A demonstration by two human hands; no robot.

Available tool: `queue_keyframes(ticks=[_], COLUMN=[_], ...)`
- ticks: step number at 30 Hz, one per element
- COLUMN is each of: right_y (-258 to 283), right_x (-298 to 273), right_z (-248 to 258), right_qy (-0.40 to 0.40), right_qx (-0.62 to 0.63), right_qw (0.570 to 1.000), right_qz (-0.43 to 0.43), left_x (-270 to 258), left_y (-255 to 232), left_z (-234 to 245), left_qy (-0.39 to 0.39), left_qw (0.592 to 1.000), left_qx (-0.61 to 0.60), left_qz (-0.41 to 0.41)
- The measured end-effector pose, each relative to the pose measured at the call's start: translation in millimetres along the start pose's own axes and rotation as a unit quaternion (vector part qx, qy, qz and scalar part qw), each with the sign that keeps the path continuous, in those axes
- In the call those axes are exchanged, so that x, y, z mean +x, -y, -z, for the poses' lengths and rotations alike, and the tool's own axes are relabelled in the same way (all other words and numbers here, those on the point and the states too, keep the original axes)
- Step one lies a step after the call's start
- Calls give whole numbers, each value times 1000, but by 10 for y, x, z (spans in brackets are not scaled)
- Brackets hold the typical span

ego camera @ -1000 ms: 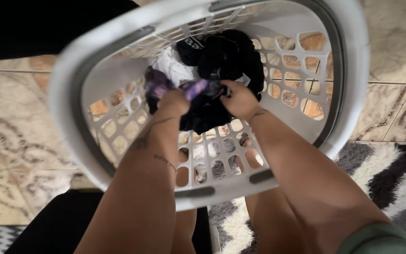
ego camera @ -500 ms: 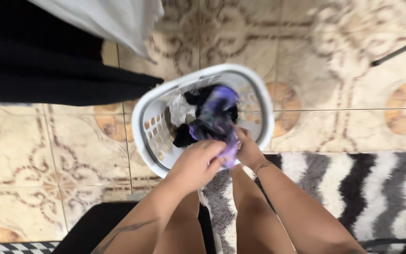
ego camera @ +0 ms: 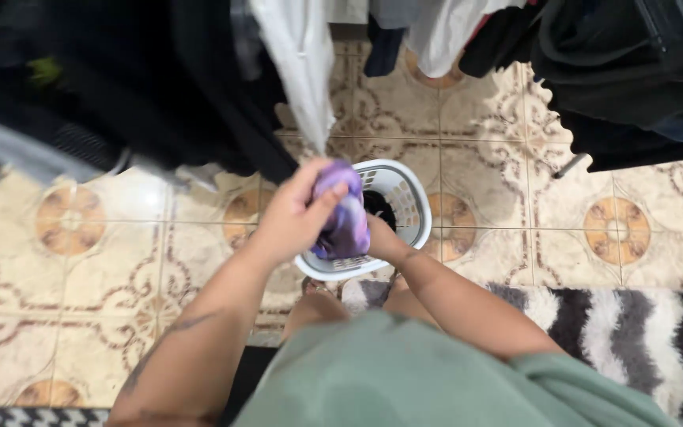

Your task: Hanging clothes from a laundry basket onto a rack using hangers.

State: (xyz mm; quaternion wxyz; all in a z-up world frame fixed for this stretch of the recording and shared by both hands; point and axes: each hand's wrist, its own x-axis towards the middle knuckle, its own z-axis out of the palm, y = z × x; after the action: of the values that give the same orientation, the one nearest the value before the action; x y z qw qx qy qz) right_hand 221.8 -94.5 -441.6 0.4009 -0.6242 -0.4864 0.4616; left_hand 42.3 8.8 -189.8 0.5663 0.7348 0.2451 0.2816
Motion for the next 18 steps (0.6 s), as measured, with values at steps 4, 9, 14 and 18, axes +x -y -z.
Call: queue_keyframes(ticks=[4, 9, 14, 18], right_y=[328, 1148, 2176, 2493], right_x=[-19, -513, -926, -1026], right_z=[103, 924, 1183, 1289], right_qy=[16, -46, -43, 18], right_qx=[139, 427, 456, 492], right_qw=[990, 896, 888, 870], right_qz=[-15, -114, -45, 30], left_x=[-275, -724, -999, -882], left_y=[-621, -363, -48, 425], left_z=[582, 1324, 1557, 1495], left_qy=[-29, -207, -315, -297], left_qw=[999, 969, 933, 920], left_qx=[-19, 115, 170, 236], left_qz=[-3, -71, -36, 103])
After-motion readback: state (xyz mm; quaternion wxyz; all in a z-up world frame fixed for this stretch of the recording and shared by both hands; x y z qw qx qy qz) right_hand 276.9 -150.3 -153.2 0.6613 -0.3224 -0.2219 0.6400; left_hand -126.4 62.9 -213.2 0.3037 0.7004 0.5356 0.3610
